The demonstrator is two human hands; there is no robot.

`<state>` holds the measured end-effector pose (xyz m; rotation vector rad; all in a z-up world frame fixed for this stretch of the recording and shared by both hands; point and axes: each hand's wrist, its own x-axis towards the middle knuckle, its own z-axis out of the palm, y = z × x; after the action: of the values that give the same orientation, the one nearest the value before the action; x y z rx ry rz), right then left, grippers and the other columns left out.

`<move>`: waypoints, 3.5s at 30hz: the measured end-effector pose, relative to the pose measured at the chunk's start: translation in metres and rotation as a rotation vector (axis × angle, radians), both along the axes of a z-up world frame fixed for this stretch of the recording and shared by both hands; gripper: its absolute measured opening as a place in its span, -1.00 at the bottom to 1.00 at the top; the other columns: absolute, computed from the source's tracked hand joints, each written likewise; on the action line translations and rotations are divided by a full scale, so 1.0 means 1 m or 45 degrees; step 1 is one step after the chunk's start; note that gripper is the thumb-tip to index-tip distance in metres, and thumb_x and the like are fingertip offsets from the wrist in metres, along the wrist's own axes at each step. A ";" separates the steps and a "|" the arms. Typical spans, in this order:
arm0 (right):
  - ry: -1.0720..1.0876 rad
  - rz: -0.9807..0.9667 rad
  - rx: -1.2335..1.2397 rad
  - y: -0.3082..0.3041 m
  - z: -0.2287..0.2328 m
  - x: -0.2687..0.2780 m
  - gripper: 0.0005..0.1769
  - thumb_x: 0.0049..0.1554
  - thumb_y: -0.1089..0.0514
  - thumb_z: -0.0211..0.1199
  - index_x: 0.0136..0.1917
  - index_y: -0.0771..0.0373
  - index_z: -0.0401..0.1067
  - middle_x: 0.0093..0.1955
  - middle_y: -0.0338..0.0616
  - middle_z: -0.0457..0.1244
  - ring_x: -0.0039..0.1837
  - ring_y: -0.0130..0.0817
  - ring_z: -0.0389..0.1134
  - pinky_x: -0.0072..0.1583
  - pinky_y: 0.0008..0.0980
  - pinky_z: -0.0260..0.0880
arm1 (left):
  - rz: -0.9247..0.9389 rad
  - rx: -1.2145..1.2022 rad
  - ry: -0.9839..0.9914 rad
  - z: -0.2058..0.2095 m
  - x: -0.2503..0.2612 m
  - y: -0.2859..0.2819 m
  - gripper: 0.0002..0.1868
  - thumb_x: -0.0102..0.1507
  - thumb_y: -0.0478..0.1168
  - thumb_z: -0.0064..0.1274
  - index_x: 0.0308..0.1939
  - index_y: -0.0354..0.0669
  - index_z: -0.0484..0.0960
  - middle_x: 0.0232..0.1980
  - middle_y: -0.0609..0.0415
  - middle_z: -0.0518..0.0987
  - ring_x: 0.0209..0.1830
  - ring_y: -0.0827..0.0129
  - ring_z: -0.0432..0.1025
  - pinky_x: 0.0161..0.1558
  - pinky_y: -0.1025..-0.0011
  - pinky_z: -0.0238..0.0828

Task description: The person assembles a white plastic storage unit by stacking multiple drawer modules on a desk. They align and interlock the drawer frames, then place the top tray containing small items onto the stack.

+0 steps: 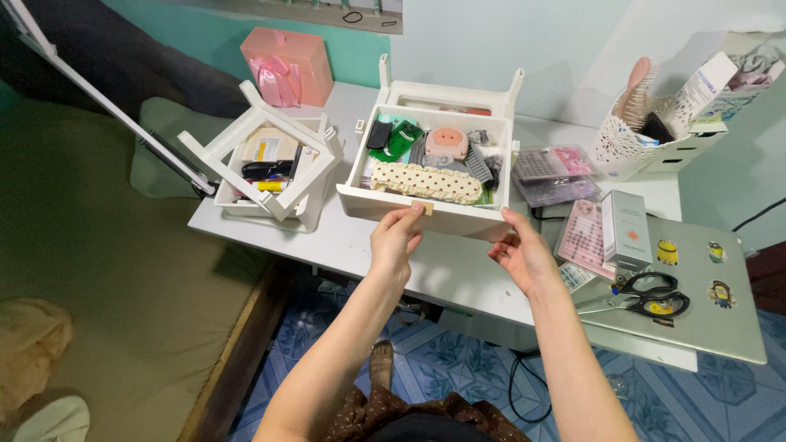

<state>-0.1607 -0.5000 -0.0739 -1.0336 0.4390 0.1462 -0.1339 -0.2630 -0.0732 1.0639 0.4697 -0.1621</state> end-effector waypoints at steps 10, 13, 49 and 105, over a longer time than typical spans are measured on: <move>-0.081 -0.157 0.033 0.013 0.003 0.044 -0.34 0.08 -0.07 0.41 0.20 0.43 0.26 0.10 0.23 0.30 0.14 -0.01 0.42 0.21 -0.19 0.48 | -0.045 0.061 0.009 -0.015 0.073 -0.005 -0.78 0.16 -0.10 0.33 -0.25 -0.09 0.67 -0.17 0.20 0.59 -0.16 0.46 0.44 -0.03 0.47 0.43; -0.083 -0.233 0.035 0.014 0.005 0.056 -0.33 0.08 -0.03 0.40 0.24 0.44 0.22 0.12 0.26 0.30 0.16 -0.01 0.42 0.22 -0.21 0.48 | -0.040 0.051 0.016 -0.020 0.090 -0.009 -0.77 0.17 -0.10 0.33 -0.24 -0.10 0.66 -0.18 0.22 0.58 -0.16 0.48 0.43 -0.05 0.49 0.40; -0.522 0.036 -1.487 -0.022 -0.055 0.123 0.01 -0.18 0.12 0.62 0.44 0.30 0.17 0.26 0.01 0.33 0.22 -0.16 0.41 0.19 -0.21 0.43 | -0.320 1.273 -0.676 -0.049 0.156 0.128 0.24 -0.10 -0.16 0.50 0.54 -0.11 0.06 0.37 -0.22 0.39 0.15 0.06 0.47 0.01 0.17 0.47; -0.089 0.552 -0.685 0.327 -0.066 0.152 -0.45 0.18 -0.16 0.24 0.23 0.30 0.45 -0.09 -0.14 0.42 -0.11 -0.39 0.41 -0.06 -0.42 0.43 | 0.366 1.433 -0.254 -0.051 0.149 0.373 -0.66 0.21 -0.06 0.29 -0.28 -0.33 0.62 -0.35 -0.04 0.67 -0.41 0.28 0.58 -0.29 0.35 0.48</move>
<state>-0.0091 -0.1731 -0.1396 -1.6527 0.1837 0.3915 0.0155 0.1104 -0.1244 2.0616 0.5287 0.5274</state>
